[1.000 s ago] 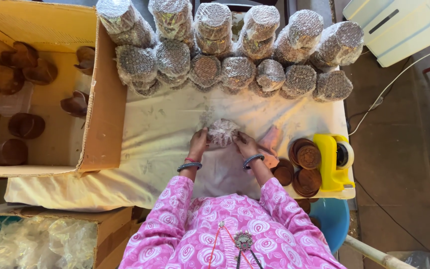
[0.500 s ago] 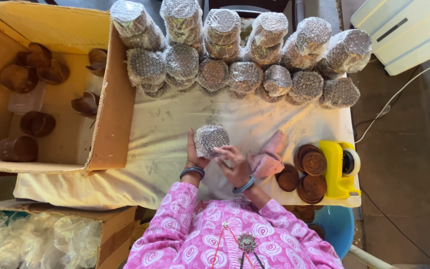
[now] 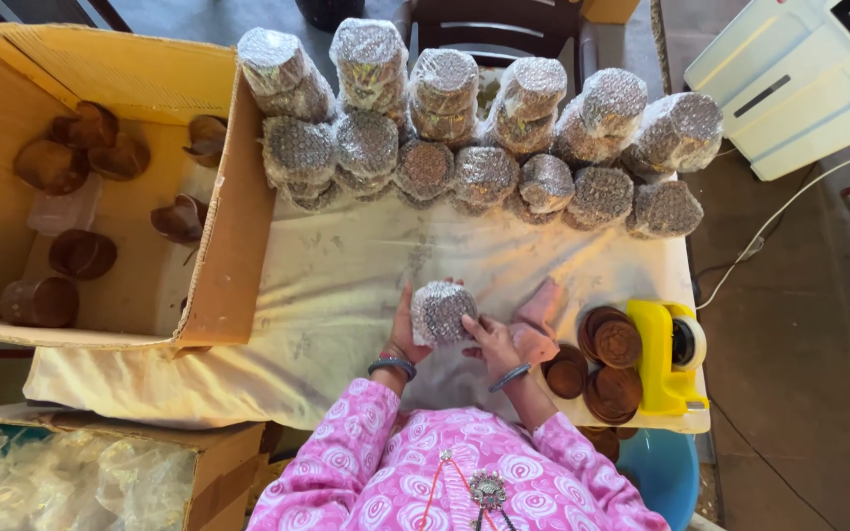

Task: The person cleans various ceramic pots and small clay bowls by hand with a cloth, handling them one by one and placing them on a table.

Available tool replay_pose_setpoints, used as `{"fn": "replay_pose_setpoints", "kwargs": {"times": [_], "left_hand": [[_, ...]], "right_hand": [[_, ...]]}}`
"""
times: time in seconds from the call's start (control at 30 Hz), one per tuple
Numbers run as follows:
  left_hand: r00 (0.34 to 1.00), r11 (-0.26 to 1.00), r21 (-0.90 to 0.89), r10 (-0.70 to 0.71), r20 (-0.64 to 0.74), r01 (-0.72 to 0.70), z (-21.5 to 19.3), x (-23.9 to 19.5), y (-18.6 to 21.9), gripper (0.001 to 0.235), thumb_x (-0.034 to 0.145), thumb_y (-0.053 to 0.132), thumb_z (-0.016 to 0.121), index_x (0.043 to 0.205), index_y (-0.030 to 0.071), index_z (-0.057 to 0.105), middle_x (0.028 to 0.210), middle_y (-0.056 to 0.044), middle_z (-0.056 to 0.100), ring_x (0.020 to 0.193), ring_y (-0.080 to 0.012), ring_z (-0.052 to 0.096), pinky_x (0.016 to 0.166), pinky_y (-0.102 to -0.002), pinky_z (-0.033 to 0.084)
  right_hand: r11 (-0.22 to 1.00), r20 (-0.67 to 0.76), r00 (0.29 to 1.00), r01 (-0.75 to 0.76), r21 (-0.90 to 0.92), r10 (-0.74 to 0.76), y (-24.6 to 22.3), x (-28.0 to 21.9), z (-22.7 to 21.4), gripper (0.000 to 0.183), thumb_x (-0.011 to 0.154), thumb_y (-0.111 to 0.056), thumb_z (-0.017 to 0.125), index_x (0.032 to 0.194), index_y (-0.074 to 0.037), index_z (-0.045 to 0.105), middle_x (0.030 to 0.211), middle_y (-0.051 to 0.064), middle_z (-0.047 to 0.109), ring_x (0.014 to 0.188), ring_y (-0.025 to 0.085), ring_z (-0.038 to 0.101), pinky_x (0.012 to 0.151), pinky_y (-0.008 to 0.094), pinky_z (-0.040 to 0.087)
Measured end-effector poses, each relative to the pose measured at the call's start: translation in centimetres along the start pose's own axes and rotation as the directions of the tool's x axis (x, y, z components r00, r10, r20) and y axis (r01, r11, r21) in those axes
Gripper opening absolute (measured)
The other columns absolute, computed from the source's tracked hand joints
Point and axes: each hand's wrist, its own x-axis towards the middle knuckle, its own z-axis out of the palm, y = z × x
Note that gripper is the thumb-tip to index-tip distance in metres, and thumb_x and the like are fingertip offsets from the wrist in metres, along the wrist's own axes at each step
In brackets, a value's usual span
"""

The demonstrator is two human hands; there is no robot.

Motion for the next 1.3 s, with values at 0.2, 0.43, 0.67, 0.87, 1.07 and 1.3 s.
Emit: {"fn": "replay_pose_setpoints", "kwargs": {"times": [0.2, 0.43, 0.67, 0.87, 1.07, 1.3], "left_hand": [[0.961, 0.962, 0.27, 0.045, -0.273, 0.032, -7.9, 1.3, -0.4, 0.071, 0.101, 0.065, 0.043, 0.138, 0.007, 0.062, 0.134, -0.01, 0.068, 0.122, -0.0267, 0.064, 0.108, -0.044, 0.049], [0.879, 0.94, 0.341, 0.148, -0.452, 0.017, -13.5, -1.1, 3.7, 0.065, 0.102, 0.062, 0.047, 0.131, 0.007, 0.066, 0.118, -0.01, 0.072, 0.102, -0.0249, 0.064, 0.094, -0.041, 0.049], [0.851, 0.923, 0.353, 0.057, -0.522, 0.154, -12.6, -3.4, 4.7, 0.057, 0.102, 0.052, 0.045, 0.122, 0.002, 0.065, 0.115, -0.016, 0.075, 0.105, -0.0311, 0.072, 0.093, -0.044, 0.057], [0.831, 0.9, 0.378, 0.035, -0.555, 0.215, -11.9, -3.2, 4.6, 0.053, 0.103, 0.049, 0.046, 0.118, 0.002, 0.066, 0.111, -0.016, 0.075, 0.103, -0.0326, 0.074, 0.091, -0.045, 0.058], [0.837, 0.899, 0.381, 0.028, -0.546, 0.218, -11.7, -3.3, 4.5, 0.053, 0.103, 0.049, 0.047, 0.116, 0.001, 0.066, 0.109, -0.017, 0.076, 0.101, -0.0329, 0.074, 0.088, -0.044, 0.059], [0.842, 0.896, 0.382, 0.016, -0.539, 0.227, -10.6, -3.6, 4.6, 0.053, 0.103, 0.048, 0.047, 0.117, 0.0, 0.066, 0.108, -0.017, 0.076, 0.1, -0.0316, 0.075, 0.087, -0.043, 0.06]], "right_hand": [[0.995, -0.022, 0.996, -0.091, 0.042, 0.092, 1.1, 0.0, -0.7, 0.042, 0.086, -0.043, 0.077, 0.111, -0.01, 0.07, 0.095, -0.002, 0.073, 0.081, 0.011, 0.069, 0.063, 0.029, 0.053], [0.998, -0.097, 0.994, -0.051, 0.023, 0.053, -0.2, 4.7, -1.5, 0.038, 0.086, -0.042, 0.079, 0.102, -0.009, 0.071, 0.086, -0.001, 0.072, 0.074, 0.012, 0.067, 0.06, 0.029, 0.052], [0.995, -0.249, 0.963, 0.102, -0.001, -0.099, -7.3, 10.0, 0.6, 0.037, 0.085, -0.04, 0.081, 0.099, -0.008, 0.069, 0.081, 0.001, 0.07, 0.068, 0.013, 0.066, 0.056, 0.03, 0.051], [0.984, -0.275, 0.946, 0.178, -0.001, -0.172, -12.7, 13.5, 3.1, 0.038, 0.083, -0.04, 0.083, 0.093, -0.007, 0.068, 0.079, 0.002, 0.069, 0.065, 0.014, 0.066, 0.053, 0.03, 0.052], [0.969, -0.288, 0.931, 0.244, 0.039, -0.223, -16.6, 18.3, 5.6, 0.038, 0.083, -0.038, 0.086, 0.079, -0.008, 0.062, 0.067, 0.004, 0.063, 0.052, 0.015, 0.058, 0.044, 0.03, 0.047], [0.968, -0.278, 0.935, 0.245, 0.055, -0.22, -17.4, 23.1, 7.6, 0.038, 0.085, -0.032, 0.084, 0.09, -0.004, 0.059, 0.074, 0.007, 0.064, 0.051, 0.018, 0.06, 0.042, 0.034, 0.048]]}}
